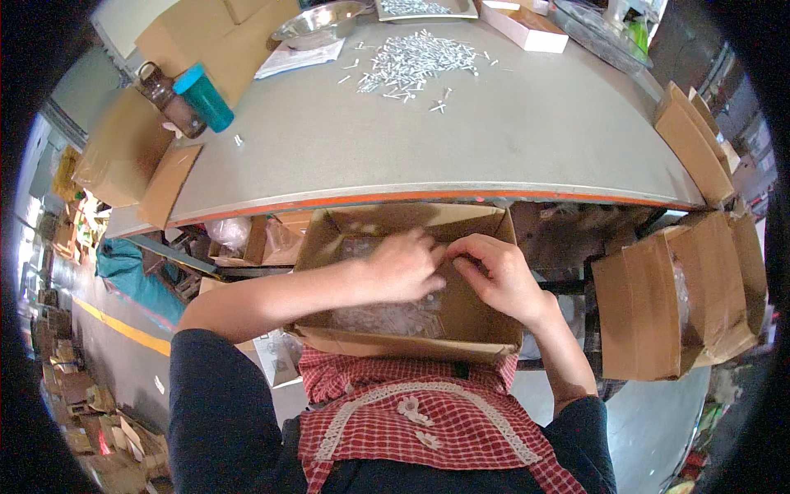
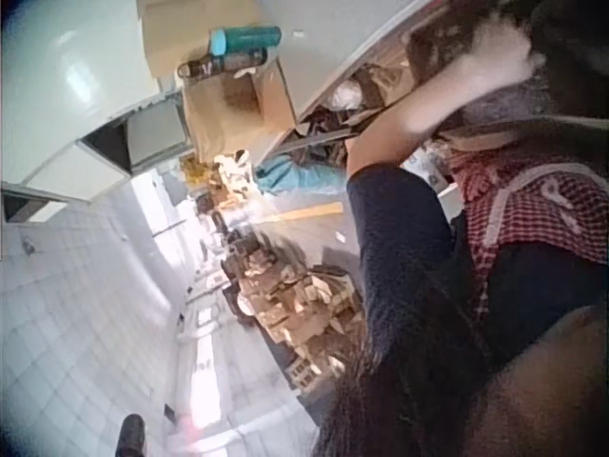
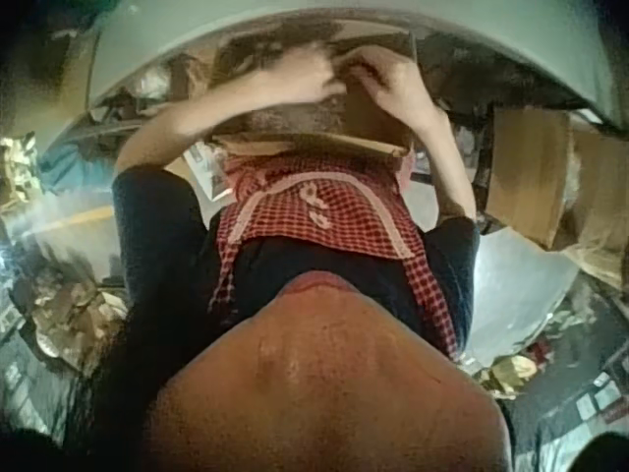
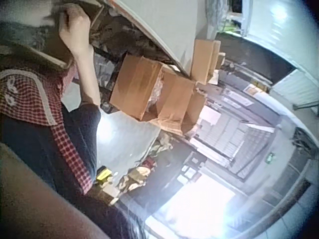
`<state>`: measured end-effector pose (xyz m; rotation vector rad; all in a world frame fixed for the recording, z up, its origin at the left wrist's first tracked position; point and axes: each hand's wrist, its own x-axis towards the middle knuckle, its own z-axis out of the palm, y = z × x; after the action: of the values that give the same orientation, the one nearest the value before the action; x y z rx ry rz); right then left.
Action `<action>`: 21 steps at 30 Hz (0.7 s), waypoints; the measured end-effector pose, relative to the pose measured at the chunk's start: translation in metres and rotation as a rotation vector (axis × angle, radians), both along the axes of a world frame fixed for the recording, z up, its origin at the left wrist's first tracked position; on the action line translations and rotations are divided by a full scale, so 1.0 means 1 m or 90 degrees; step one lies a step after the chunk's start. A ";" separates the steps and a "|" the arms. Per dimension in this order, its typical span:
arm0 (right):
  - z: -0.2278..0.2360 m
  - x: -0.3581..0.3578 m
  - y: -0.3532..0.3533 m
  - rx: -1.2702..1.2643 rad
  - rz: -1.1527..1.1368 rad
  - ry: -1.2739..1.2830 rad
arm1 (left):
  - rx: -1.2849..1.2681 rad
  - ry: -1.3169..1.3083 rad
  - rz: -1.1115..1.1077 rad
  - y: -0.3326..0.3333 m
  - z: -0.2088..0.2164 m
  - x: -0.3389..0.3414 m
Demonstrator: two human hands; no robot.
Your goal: Packaging small metal screws into individual small plastic bags.
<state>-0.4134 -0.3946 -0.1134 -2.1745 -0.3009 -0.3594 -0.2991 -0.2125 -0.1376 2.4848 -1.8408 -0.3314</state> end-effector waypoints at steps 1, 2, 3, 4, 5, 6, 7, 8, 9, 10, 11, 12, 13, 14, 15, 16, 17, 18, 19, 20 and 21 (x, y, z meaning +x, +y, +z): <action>0.002 0.004 0.007 -0.005 0.008 0.009 | -0.034 0.018 -0.003 0.012 -0.041 -0.001; 0.003 0.007 0.013 -0.011 0.018 0.019 | -0.058 0.005 -0.080 0.034 -0.090 0.007; 0.000 0.006 0.012 -0.019 0.017 0.015 | 0.042 0.118 -0.085 0.025 -0.088 0.009; -0.001 0.005 0.013 -0.023 0.022 0.016 | 0.142 0.230 -0.084 0.017 -0.082 0.011; -0.001 0.003 0.013 -0.013 0.032 0.047 | 0.139 0.233 -0.080 0.016 -0.076 0.012; -0.003 0.000 0.012 -0.003 0.036 0.082 | 0.126 0.221 -0.075 0.016 -0.067 0.010; -0.003 -0.001 0.010 -0.003 0.038 0.088 | 0.114 0.209 -0.067 0.016 -0.058 0.011; -0.003 -0.002 0.007 0.013 0.023 0.113 | 0.114 0.216 -0.066 0.017 -0.050 0.014; -0.003 -0.004 0.004 0.030 0.004 0.139 | 0.066 0.263 -0.007 0.017 -0.041 0.019; -0.006 -0.002 0.000 0.029 -0.012 0.156 | 0.021 0.313 0.052 0.018 -0.034 0.023; -0.006 0.000 -0.004 0.039 -0.032 0.142 | -0.022 0.371 0.076 0.021 -0.026 0.031; -0.004 0.000 -0.007 0.048 -0.055 0.129 | -0.065 0.430 0.097 0.023 -0.016 0.037; -0.004 0.001 -0.010 0.073 -0.061 0.167 | -0.077 0.547 0.149 0.028 -0.001 0.037; 0.001 0.002 -0.011 0.113 -0.038 0.216 | -0.090 0.664 0.200 0.032 0.015 0.035; 0.008 0.002 -0.010 0.172 -0.010 0.223 | -0.110 0.695 0.201 0.034 0.025 0.032; 0.012 0.003 -0.007 0.231 0.019 0.226 | -0.132 0.723 0.203 0.034 0.034 0.030; 0.014 0.003 -0.003 0.233 0.014 0.230 | -0.157 0.766 0.195 0.034 0.042 0.025; 0.015 0.007 0.004 0.262 0.043 0.206 | -0.158 0.766 0.197 0.036 0.042 0.022; 0.015 0.009 0.007 0.290 0.073 0.181 | -0.211 0.787 0.212 0.038 0.043 0.018; 0.015 0.010 0.007 0.289 0.075 0.180 | -0.266 0.806 0.227 0.041 0.043 0.015; 0.016 0.012 0.006 0.268 0.056 0.215 | -0.270 0.802 0.229 0.043 0.044 0.013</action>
<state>-0.4012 -0.3883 -0.0973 -1.7625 -0.1157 0.0017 -0.2862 -0.1690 -0.0938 1.5510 -0.8027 -1.0218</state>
